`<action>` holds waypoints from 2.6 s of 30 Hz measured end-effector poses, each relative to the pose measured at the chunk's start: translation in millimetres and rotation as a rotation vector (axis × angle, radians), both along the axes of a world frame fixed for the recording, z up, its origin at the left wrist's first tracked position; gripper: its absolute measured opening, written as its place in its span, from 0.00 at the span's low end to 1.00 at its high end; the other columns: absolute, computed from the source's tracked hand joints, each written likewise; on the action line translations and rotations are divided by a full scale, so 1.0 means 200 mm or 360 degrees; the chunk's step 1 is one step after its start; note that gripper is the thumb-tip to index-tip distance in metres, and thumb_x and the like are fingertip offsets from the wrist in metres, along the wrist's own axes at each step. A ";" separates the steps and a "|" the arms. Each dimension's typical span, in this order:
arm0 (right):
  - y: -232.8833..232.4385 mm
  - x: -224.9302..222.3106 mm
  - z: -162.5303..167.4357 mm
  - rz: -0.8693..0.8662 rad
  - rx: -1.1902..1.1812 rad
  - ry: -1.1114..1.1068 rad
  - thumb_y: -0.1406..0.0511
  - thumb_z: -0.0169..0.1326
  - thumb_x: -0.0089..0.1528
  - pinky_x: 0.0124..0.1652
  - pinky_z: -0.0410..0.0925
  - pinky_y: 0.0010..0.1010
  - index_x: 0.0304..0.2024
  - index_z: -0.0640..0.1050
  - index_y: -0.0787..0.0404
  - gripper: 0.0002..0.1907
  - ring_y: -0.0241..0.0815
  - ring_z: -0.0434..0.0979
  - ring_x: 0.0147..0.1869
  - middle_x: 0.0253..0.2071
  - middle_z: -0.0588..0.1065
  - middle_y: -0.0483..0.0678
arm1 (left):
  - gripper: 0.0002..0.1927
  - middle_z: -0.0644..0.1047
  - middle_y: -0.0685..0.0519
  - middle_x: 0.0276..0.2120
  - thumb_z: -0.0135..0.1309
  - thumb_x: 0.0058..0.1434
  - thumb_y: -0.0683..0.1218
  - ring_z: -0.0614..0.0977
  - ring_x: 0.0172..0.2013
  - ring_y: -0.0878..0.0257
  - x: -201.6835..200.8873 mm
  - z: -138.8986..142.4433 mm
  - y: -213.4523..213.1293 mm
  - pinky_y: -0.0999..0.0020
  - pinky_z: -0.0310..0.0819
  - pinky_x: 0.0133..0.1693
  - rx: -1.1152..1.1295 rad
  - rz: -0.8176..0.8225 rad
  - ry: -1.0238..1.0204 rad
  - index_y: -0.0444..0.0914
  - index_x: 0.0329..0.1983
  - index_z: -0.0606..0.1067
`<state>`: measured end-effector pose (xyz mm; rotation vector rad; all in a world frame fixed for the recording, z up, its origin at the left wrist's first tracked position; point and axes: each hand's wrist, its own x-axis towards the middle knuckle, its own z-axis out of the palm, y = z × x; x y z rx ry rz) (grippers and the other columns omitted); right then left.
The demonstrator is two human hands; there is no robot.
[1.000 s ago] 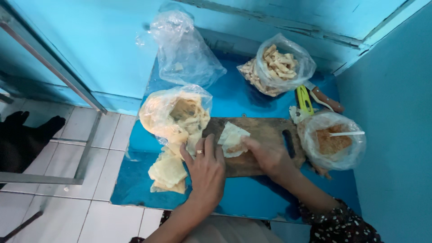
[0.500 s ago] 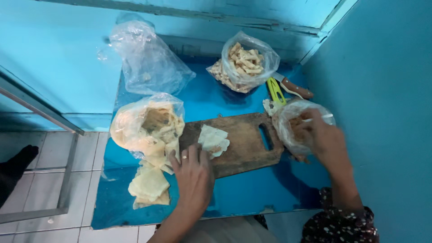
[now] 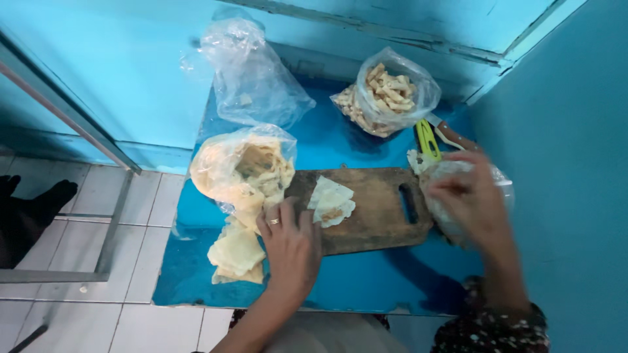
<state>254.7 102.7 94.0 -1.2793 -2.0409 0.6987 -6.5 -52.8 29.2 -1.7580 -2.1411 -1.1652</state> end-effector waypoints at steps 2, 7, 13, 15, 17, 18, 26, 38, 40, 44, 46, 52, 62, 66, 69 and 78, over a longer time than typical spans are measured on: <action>-0.05 -0.20 -0.08 0.0201 0.0150 -0.0243 0.71 0.70 0.58 0.38 0.75 0.33 0.44 0.80 0.54 0.15 0.42 0.82 0.39 0.57 0.78 0.50 | 0.11 0.71 0.42 0.51 0.58 0.56 0.43 0.70 0.53 0.43 0.01 -0.01 0.01 0.38 0.56 0.60 -0.0013 -0.0002 0.0002 0.33 0.41 0.76; -0.19 -0.51 -0.29 0.0644 0.0335 -0.0003 0.70 0.63 0.60 0.43 0.74 0.31 0.56 0.70 0.61 0.23 0.42 0.84 0.43 0.41 0.82 0.46 | 0.09 0.72 0.43 0.51 0.56 0.57 0.42 0.71 0.53 0.44 0.01 -0.04 0.02 0.38 0.56 0.61 -0.0027 -0.0039 -0.0017 0.34 0.40 0.75; -0.27 -0.54 -0.32 0.0691 0.0918 -0.0153 0.70 0.64 0.61 0.44 0.74 0.36 0.52 0.74 0.55 0.19 0.51 0.83 0.46 0.43 0.81 0.50 | 0.07 0.72 0.42 0.44 0.54 0.56 0.38 0.74 0.47 0.45 0.00 -0.05 0.02 0.45 0.61 0.58 0.0099 -0.0193 -0.0116 0.31 0.38 0.74; -0.26 -0.54 -0.31 0.0618 0.0836 -0.0223 0.69 0.65 0.60 0.41 0.74 0.37 0.52 0.75 0.55 0.19 0.51 0.83 0.44 0.41 0.80 0.50 | 0.05 0.73 0.42 0.42 0.53 0.56 0.37 0.74 0.45 0.44 0.00 -0.06 0.03 0.48 0.65 0.54 0.0111 -0.0189 -0.0139 0.32 0.36 0.73; -0.24 -0.53 -0.27 0.0566 0.0561 -0.0163 0.69 0.65 0.58 0.42 0.74 0.37 0.53 0.74 0.57 0.22 0.48 0.83 0.43 0.41 0.80 0.49 | 0.04 0.73 0.41 0.39 0.54 0.56 0.37 0.74 0.43 0.44 0.01 -0.06 0.04 0.50 0.67 0.51 0.0098 -0.0178 -0.0141 0.32 0.35 0.72; -0.23 -0.53 -0.25 0.0542 0.0423 -0.0131 0.69 0.64 0.57 0.42 0.74 0.36 0.54 0.73 0.58 0.23 0.47 0.83 0.43 0.41 0.80 0.48 | 0.04 0.73 0.41 0.37 0.54 0.56 0.37 0.74 0.42 0.44 0.02 -0.06 0.05 0.51 0.68 0.49 0.0076 -0.0166 -0.0134 0.33 0.33 0.72; -0.16 -0.49 -0.23 0.0369 0.0096 -0.0286 0.67 0.63 0.59 0.38 0.71 0.33 0.56 0.72 0.58 0.23 0.40 0.82 0.38 0.34 0.79 0.44 | 0.05 0.75 0.42 0.34 0.56 0.58 0.38 0.77 0.38 0.43 0.03 -0.06 0.07 0.50 0.71 0.42 0.0093 -0.0235 -0.0256 0.35 0.36 0.72; -0.06 -0.42 -0.39 0.0446 -0.0316 0.0292 0.69 0.59 0.63 0.39 0.72 0.26 0.60 0.66 0.58 0.25 0.32 0.79 0.39 0.37 0.78 0.44 | 0.18 0.78 0.39 0.41 0.48 0.54 0.31 0.79 0.44 0.38 0.04 -0.10 0.12 0.48 0.73 0.44 0.0137 -0.0373 -0.0484 0.33 0.48 0.73; -0.08 -0.42 -0.37 0.0358 -0.0203 0.0090 0.68 0.61 0.61 0.38 0.72 0.27 0.59 0.67 0.58 0.26 0.33 0.79 0.37 0.35 0.79 0.43 | 0.18 0.78 0.40 0.41 0.48 0.54 0.31 0.79 0.45 0.39 0.04 -0.11 0.12 0.48 0.73 0.44 0.0153 -0.0380 -0.0478 0.33 0.48 0.73; -0.12 -0.47 -0.32 0.0330 -0.0238 -0.0063 0.68 0.63 0.59 0.37 0.71 0.28 0.59 0.68 0.57 0.28 0.34 0.79 0.35 0.32 0.79 0.44 | 0.13 0.75 0.39 0.45 0.50 0.58 0.32 0.77 0.45 0.38 0.05 -0.11 0.13 0.47 0.72 0.43 0.0070 -0.0362 -0.0520 0.33 0.47 0.73; -0.12 -0.48 -0.31 0.0314 -0.0323 -0.0026 0.69 0.62 0.59 0.37 0.71 0.29 0.59 0.68 0.57 0.28 0.34 0.79 0.35 0.32 0.79 0.44 | 0.14 0.73 0.38 0.51 0.50 0.58 0.32 0.77 0.45 0.36 0.05 -0.11 0.13 0.47 0.70 0.41 0.0056 -0.0394 -0.0595 0.31 0.48 0.72; -0.11 -0.47 -0.36 0.0467 -0.0400 0.0336 0.72 0.61 0.60 0.40 0.73 0.29 0.60 0.66 0.57 0.28 0.33 0.80 0.39 0.35 0.77 0.44 | 0.09 0.70 0.36 0.55 0.51 0.54 0.32 0.78 0.48 0.40 0.05 -0.14 0.13 0.51 0.74 0.47 0.0109 -0.0359 -0.0401 0.30 0.39 0.72; -0.12 -0.47 -0.42 0.0627 -0.0578 0.0630 0.76 0.57 0.62 0.47 0.77 0.30 0.64 0.64 0.60 0.30 0.38 0.84 0.48 0.41 0.81 0.51 | 0.18 0.67 0.33 0.55 0.51 0.46 0.30 0.73 0.54 0.35 0.02 -0.12 0.07 0.51 0.75 0.49 -0.0083 -0.0601 -0.0090 0.23 0.42 0.72; -0.12 -0.46 -0.40 0.0712 -0.0527 0.0555 0.76 0.56 0.63 0.48 0.77 0.30 0.65 0.63 0.61 0.29 0.39 0.84 0.49 0.43 0.81 0.53 | 0.21 0.65 0.32 0.55 0.53 0.41 0.31 0.72 0.55 0.34 -0.01 -0.11 0.08 0.55 0.77 0.44 -0.0239 -0.0702 0.0111 0.21 0.43 0.71; -0.11 -0.45 -0.39 0.0808 -0.0411 0.0394 0.74 0.57 0.62 0.48 0.77 0.31 0.63 0.64 0.61 0.28 0.39 0.85 0.51 0.44 0.83 0.51 | 0.18 0.66 0.34 0.55 0.54 0.47 0.31 0.73 0.56 0.36 -0.03 -0.12 0.10 0.55 0.78 0.45 -0.0239 -0.0731 0.0175 0.22 0.43 0.71; -0.07 -0.46 -0.34 0.1032 0.0391 -0.0018 0.64 0.66 0.58 0.54 0.69 0.35 0.61 0.67 0.60 0.32 0.42 0.83 0.54 0.44 0.84 0.44 | 0.07 0.71 0.39 0.55 0.55 0.51 0.34 0.70 0.55 0.39 -0.09 -0.10 0.14 0.50 0.67 0.56 0.0158 -0.0599 -0.0265 0.32 0.34 0.77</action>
